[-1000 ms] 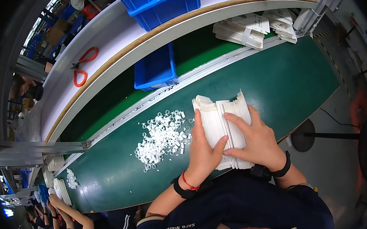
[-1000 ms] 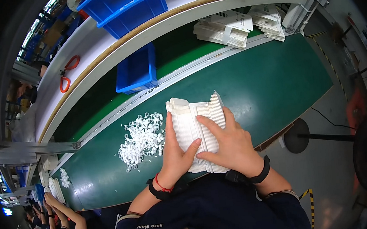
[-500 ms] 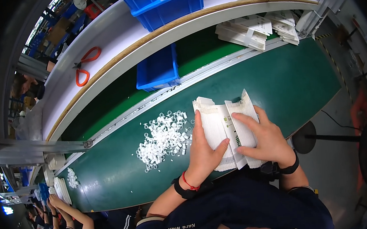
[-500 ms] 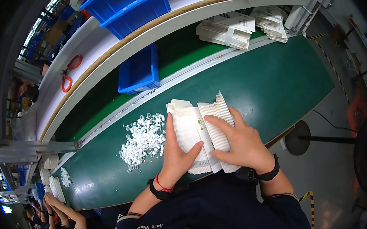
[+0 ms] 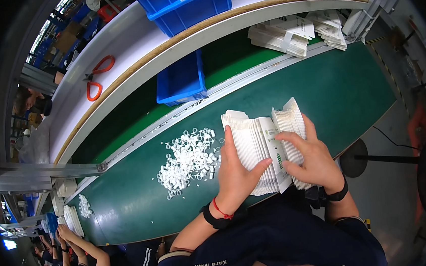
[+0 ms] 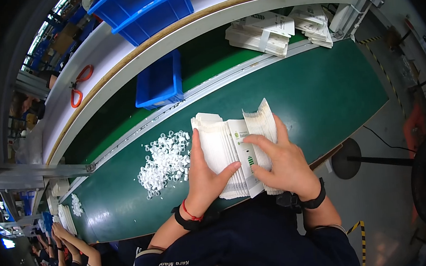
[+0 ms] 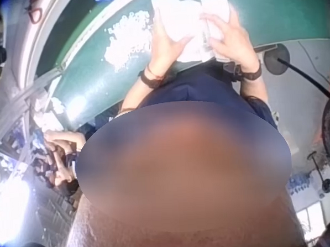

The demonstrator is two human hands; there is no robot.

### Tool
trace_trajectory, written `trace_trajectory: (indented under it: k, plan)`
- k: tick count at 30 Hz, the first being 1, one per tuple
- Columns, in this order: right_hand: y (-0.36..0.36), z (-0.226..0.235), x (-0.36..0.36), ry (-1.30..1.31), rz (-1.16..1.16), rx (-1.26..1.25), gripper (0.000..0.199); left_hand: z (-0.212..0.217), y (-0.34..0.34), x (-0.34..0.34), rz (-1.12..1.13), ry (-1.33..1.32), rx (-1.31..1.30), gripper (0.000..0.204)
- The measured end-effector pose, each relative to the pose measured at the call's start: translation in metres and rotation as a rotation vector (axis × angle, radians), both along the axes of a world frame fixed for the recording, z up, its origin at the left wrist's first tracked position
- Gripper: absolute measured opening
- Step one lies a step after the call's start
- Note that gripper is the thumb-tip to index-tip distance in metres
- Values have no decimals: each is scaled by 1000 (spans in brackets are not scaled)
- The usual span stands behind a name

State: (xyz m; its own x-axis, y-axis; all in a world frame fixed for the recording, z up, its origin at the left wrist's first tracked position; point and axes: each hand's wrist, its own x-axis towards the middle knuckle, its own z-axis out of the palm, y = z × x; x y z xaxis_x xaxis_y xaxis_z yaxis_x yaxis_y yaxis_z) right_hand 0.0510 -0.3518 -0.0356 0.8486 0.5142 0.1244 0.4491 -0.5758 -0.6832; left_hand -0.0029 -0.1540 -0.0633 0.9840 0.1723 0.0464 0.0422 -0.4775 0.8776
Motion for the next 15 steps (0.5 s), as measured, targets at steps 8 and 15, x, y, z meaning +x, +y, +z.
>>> trace_trajectory:
  k: [8, 15]
  plan:
    - [6, 2, -6, 21, -68, -105, 63, -3, -3, 1, 10, -8, 66, 112]
    - [-4, -2, -4, 20, -93, -35, 70, -11, -4, 3, -11, -98, 93, 108]
